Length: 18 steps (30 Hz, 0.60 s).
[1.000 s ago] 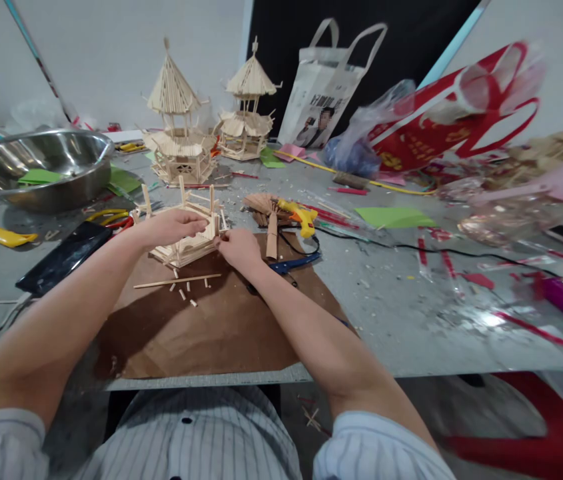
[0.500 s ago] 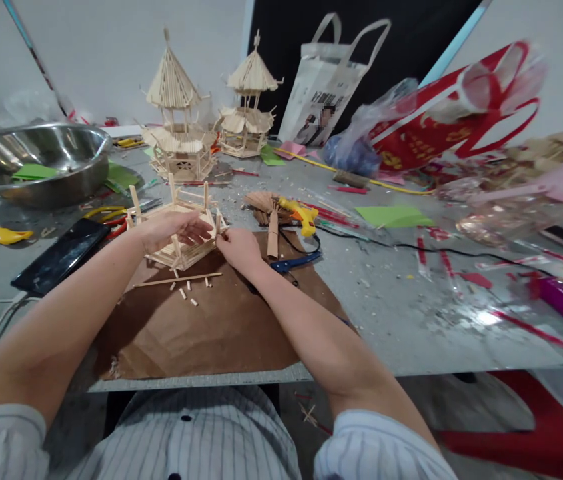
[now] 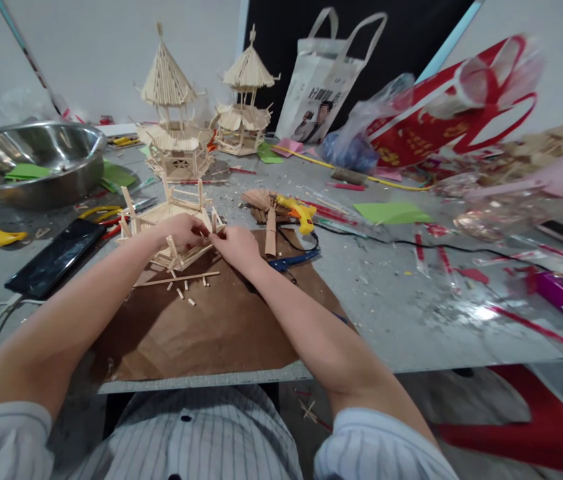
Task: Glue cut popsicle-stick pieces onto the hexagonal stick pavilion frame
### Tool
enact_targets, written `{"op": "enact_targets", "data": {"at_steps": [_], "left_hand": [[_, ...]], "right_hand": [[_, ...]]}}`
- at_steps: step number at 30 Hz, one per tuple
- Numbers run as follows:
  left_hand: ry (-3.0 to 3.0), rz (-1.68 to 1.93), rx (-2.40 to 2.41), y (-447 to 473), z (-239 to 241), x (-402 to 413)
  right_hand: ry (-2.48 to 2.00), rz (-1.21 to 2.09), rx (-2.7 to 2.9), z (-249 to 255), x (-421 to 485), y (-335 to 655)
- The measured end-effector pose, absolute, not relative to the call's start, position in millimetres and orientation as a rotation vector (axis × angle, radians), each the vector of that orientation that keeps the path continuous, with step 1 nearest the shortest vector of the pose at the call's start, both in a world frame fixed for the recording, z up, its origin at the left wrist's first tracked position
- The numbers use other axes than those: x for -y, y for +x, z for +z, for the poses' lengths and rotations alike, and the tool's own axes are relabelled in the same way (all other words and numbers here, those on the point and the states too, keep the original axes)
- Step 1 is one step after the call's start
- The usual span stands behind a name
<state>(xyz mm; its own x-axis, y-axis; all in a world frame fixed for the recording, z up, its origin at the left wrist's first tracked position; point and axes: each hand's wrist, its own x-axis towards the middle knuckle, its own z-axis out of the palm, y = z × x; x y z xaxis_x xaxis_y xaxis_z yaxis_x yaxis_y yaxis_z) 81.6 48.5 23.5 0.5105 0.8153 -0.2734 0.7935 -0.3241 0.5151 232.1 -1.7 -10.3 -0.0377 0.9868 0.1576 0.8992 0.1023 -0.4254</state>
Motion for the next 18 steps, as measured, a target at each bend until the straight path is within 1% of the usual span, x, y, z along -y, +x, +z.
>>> {"op": "enact_targets", "data": {"at_steps": [6,18], "left_hand": [[2.325,0.008,-1.307,83.5,23.6,-47.7],[2.257,0.067,-1.283,82.9,18.3,-50.7]], "right_hand": [[-1.759,0.278,1.984,-14.1,1.0,231.0],[-1.731,0.277,1.979,-18.1,-1.3,230.6]]}}
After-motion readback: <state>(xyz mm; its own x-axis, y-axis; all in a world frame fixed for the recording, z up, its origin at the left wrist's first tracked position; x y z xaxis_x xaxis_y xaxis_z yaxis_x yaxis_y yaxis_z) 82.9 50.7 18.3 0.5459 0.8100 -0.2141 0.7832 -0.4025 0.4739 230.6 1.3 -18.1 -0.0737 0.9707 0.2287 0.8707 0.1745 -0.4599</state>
